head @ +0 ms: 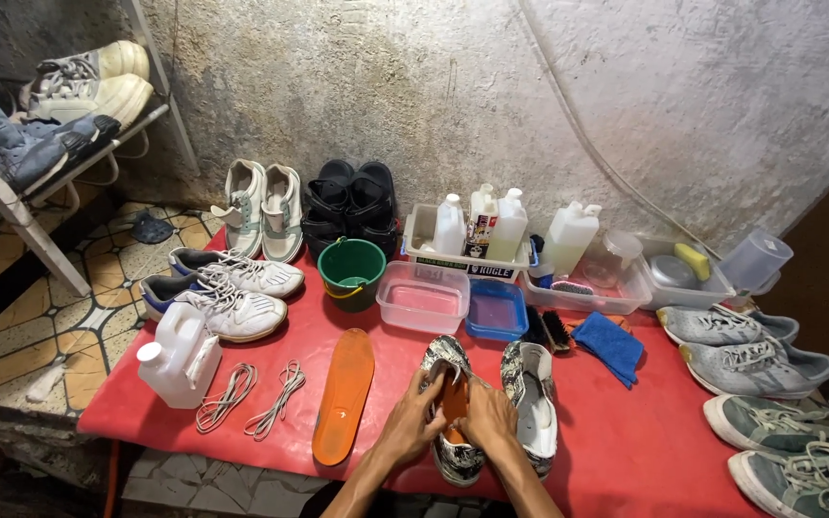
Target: The person is cleaning the soles of various shoes using a brush and liquid cleaning solution.
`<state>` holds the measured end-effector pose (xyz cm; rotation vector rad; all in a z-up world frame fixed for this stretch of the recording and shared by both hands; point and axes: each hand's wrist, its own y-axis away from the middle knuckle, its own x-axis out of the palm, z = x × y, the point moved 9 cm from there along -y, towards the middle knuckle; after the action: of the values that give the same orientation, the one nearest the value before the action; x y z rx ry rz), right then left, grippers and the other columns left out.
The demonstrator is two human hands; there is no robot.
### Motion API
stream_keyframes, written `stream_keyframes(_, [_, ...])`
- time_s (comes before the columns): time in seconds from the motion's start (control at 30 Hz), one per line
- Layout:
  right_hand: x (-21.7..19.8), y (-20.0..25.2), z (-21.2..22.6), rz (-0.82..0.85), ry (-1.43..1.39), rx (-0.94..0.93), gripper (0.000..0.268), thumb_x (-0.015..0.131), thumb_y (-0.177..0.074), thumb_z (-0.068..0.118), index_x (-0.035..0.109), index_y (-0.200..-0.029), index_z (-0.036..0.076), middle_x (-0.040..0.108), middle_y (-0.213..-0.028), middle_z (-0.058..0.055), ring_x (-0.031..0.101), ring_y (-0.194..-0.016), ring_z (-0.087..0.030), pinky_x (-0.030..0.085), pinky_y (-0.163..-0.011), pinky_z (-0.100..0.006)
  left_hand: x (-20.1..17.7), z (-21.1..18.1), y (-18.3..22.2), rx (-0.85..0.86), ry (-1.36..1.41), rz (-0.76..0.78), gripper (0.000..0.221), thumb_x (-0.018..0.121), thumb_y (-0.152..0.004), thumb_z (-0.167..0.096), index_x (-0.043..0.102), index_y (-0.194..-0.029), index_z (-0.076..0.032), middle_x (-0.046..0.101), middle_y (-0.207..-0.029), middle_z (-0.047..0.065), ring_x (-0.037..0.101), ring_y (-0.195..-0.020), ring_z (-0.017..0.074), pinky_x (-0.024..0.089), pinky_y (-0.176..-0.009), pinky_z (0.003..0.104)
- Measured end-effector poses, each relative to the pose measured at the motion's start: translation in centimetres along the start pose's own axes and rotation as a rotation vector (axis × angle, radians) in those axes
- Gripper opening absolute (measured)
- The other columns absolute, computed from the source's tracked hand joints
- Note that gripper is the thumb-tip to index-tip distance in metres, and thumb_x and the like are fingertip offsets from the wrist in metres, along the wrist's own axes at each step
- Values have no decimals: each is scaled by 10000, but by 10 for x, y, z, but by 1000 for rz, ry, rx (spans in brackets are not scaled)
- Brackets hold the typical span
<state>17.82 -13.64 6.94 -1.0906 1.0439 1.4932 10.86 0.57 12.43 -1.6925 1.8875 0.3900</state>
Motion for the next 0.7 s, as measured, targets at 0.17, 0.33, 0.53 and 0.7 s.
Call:
stream_keyframes(0.17, [11,-4,4,-7,51,-32,130,672,-918,28,604,-942,136,613,-694,-3,561,-550,-161,520,-498,-295,-5,-3,1,14,18,6,673,604,-901,-129,407,-1544,-164,383,-1420,113,673,-840,316,592,-720,468])
stream_keyframes(0.33, [10,5,13,16,77,-1,94,710,-918,64,662,-883,137,660,-772,-19,641,-736,-219,581,-650,-355,-5,-4,-1,42,-9,-21,618,621,-849,-148,490,-1452,-125,423,-1377,105,672,-930,384,548,-691,504])
stream_keyframes(0.53, [2,18,34,69,177,-93,173,751,-910,196,619,-819,131,661,-866,-96,585,-1005,-326,533,-851,-459,10,1,-3,62,-110,-25,557,629,-896,-146,475,-1428,-89,404,-1385,158,666,-822,433,563,-619,547])
stream_keyframes(0.7, [4,19,45,-86,216,-342,124,727,-831,68,625,-871,126,668,-669,-60,664,-590,-253,582,-607,-420,20,12,0,116,-118,-104,660,710,-869,-93,484,-1485,-25,290,-1601,230,553,-1273,481,571,-930,552])
